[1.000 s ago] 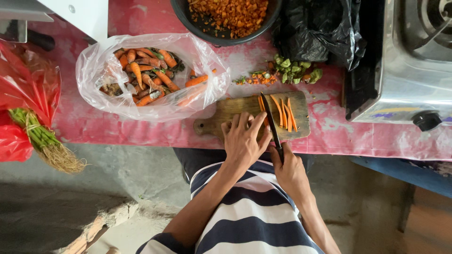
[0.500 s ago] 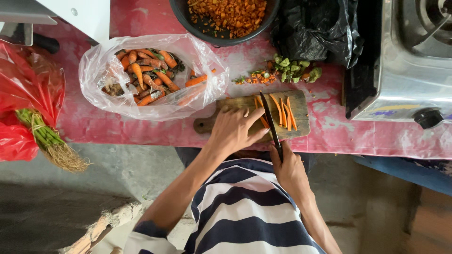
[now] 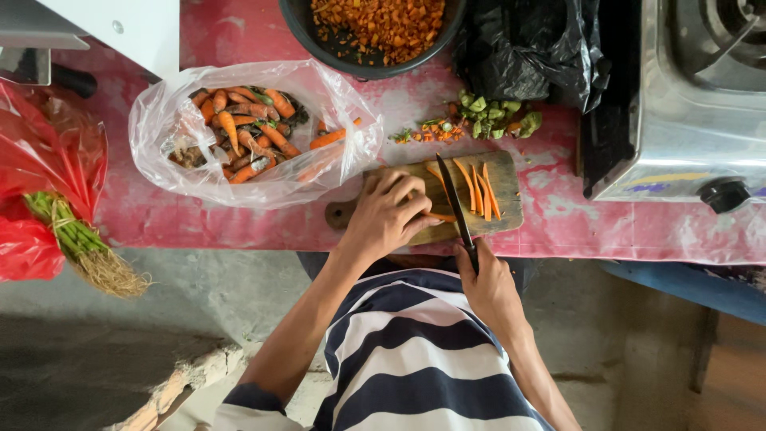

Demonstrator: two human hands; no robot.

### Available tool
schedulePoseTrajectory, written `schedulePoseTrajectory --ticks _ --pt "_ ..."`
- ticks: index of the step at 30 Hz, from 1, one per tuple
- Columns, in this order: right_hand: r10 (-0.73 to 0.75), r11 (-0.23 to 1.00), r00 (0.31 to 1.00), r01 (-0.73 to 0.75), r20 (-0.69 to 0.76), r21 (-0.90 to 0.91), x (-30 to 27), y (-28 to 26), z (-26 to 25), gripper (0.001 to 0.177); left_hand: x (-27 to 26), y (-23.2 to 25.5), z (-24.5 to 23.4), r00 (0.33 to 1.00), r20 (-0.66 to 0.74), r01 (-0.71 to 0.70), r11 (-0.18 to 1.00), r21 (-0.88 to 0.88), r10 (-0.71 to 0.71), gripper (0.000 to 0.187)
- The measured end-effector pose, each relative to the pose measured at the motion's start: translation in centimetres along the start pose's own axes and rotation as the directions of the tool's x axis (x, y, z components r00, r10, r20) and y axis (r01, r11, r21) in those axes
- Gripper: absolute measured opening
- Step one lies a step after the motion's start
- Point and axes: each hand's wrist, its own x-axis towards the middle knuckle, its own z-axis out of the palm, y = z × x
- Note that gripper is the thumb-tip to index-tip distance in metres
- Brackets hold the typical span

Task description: The person cuts carrots into slices and then into smaller pieces using a knife on a wooden board.

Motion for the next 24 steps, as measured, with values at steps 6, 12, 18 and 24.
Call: schedulePoseTrajectory --ticks 6,12,18,24 --pt "-0.031 0.998 0.999 0.032 -0.017 0.046 0.0 -0.2 -0.3 0.024 -0.5 -0.8 -0.7 0.994 0.105 0.033 0.999 -0.040 -0.029 0.026" --pt "-0.045 0.994 0.999 0.045 -0.009 0.095 -0.2 -0.4 -0.9 0.028 -1.3 -0.4 -2.4 0.984 -0.035 0.171 0.983 -0.075 -0.174 0.021" --pt "0.129 0.970 0.991 -0.132 0.026 0.203 -0.4 0.6 -3.0 0.034 -0.3 1.4 -0.1 0.935 -0.170 0.309 0.951 -0.032 -0.310 0.019" --pt "0.154 0.988 0.980 -0.151 -0.126 0.038 0.1 2.7 -4.7 0.040 1.5 2.8 2.3 0.866 -0.136 0.487 0.873 0.012 -0.481 0.030"
